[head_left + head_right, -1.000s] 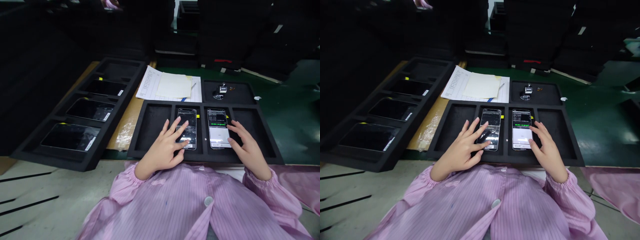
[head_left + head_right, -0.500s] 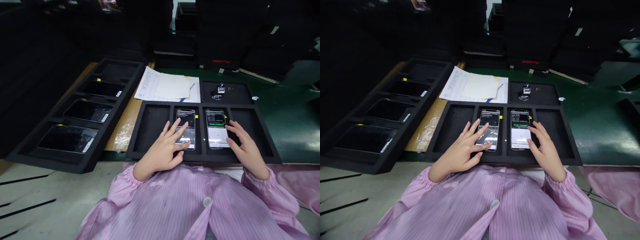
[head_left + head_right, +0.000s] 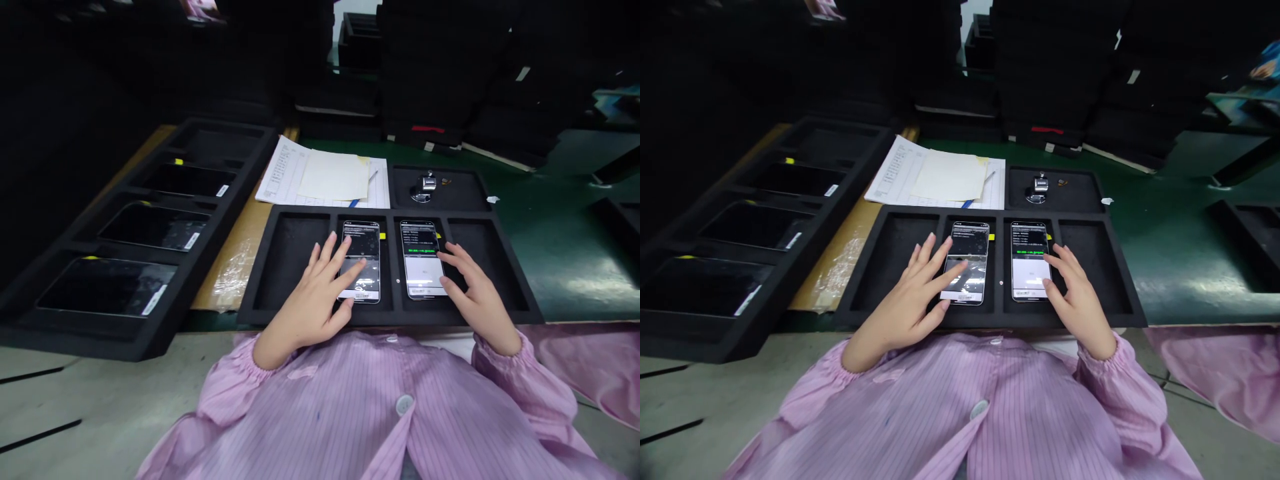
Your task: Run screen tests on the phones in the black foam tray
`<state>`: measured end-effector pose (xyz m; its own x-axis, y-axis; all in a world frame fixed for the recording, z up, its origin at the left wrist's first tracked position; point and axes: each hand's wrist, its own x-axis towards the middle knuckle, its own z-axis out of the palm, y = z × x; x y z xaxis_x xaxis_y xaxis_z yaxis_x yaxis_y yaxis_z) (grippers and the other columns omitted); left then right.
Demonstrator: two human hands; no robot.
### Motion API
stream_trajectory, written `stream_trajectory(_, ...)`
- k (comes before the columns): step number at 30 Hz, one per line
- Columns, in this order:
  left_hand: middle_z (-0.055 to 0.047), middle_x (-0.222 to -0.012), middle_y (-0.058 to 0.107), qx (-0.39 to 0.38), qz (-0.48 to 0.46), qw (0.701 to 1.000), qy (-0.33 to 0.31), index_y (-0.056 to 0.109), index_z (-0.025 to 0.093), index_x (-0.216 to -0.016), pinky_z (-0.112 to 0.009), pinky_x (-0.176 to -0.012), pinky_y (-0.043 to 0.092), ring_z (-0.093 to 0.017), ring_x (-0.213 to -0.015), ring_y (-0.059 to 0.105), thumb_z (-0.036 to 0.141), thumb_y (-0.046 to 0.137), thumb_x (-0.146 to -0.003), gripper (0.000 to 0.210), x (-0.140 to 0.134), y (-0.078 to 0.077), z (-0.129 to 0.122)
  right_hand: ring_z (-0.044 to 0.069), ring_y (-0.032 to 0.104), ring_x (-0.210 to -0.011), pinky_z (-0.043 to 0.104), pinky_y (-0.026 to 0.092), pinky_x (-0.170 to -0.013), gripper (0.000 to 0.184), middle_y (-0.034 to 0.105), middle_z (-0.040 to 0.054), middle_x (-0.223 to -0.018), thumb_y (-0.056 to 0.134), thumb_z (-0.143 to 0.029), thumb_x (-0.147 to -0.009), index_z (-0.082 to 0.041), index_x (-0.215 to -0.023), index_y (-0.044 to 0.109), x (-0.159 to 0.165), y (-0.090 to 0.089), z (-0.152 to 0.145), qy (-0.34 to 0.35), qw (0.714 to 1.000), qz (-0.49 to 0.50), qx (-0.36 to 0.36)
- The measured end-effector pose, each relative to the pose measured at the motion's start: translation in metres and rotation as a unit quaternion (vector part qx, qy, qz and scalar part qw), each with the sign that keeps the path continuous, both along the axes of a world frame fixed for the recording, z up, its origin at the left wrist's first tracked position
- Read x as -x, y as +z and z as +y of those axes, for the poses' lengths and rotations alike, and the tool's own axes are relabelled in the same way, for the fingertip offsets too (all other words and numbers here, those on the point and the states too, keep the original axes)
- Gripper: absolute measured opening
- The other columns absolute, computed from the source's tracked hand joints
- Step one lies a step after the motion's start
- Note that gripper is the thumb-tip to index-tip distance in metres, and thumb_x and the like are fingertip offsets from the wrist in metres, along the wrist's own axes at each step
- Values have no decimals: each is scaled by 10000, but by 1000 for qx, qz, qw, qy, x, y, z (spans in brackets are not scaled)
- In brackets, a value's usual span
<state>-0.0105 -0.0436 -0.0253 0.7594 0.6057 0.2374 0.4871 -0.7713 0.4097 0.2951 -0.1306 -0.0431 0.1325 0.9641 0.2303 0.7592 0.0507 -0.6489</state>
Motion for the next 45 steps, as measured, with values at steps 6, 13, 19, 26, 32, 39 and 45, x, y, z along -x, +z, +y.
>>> stream_trajectory(6,-158,-1679,126,19,4,998,53,284,153,-1555,-635,-1229,109,-317,-1556,-60,286,377,-1005,573,-2,-1,-1,295,341,-1472,578,312,-1192,380,458,85,-1535,513,-387,-976,-273,-1332,579,0,-1,0,0,1000,0,-3)
stream_trajectory(13,-161,-1669,182,52,-14,994,96,167,181,-1588,-636,-1227,128,-318,-1558,-10,324,352,-1025,610,-2,-4,1,293,347,-1470,593,313,-1188,370,461,86,-1533,518,-383,-971,-273,-1318,587,0,0,0,-2,1000,3,-1)
stream_trajectory(19,-156,-1662,212,57,-25,992,109,144,207,-1596,-636,-1224,148,-320,-1558,15,311,351,-1023,619,-2,-6,1,292,335,-1476,587,302,-1197,370,457,76,-1537,509,-385,-977,-285,-1326,582,0,0,-1,1,1000,0,-2)
stream_trajectory(26,-160,-1661,214,66,-26,992,107,153,199,-1596,-644,-1220,152,-323,-1557,15,339,343,-1028,615,-1,-5,2,293,338,-1474,583,312,-1192,373,460,81,-1535,512,-380,-977,-275,-1328,580,0,-1,-1,-1,1000,-2,1)
stream_trajectory(32,-161,-1656,230,69,-32,991,110,172,194,-1592,-643,-1218,168,-325,-1557,37,356,346,-1024,615,-2,-6,1,291,340,-1474,584,307,-1195,376,458,80,-1537,512,-387,-979,-275,-1333,577,0,0,-1,1,1000,-2,0)
stream_trajectory(39,-153,-1577,408,73,-38,987,137,355,142,-1513,-533,-1219,302,-283,-1519,269,302,371,-995,542,-2,18,3,329,344,-1468,613,391,-1134,363,469,63,-1530,524,-419,-971,-312,-1311,593,-2,-3,-2,-9,1000,0,8)
stream_trajectory(45,-203,-1229,671,40,111,982,150,455,32,-1436,-488,-1039,489,-324,-1223,583,191,403,-885,576,-31,58,36,330,337,-1472,635,366,-1143,383,471,85,-1526,514,-430,-972,-287,-1319,588,-3,-5,-1,3,1000,0,-1)
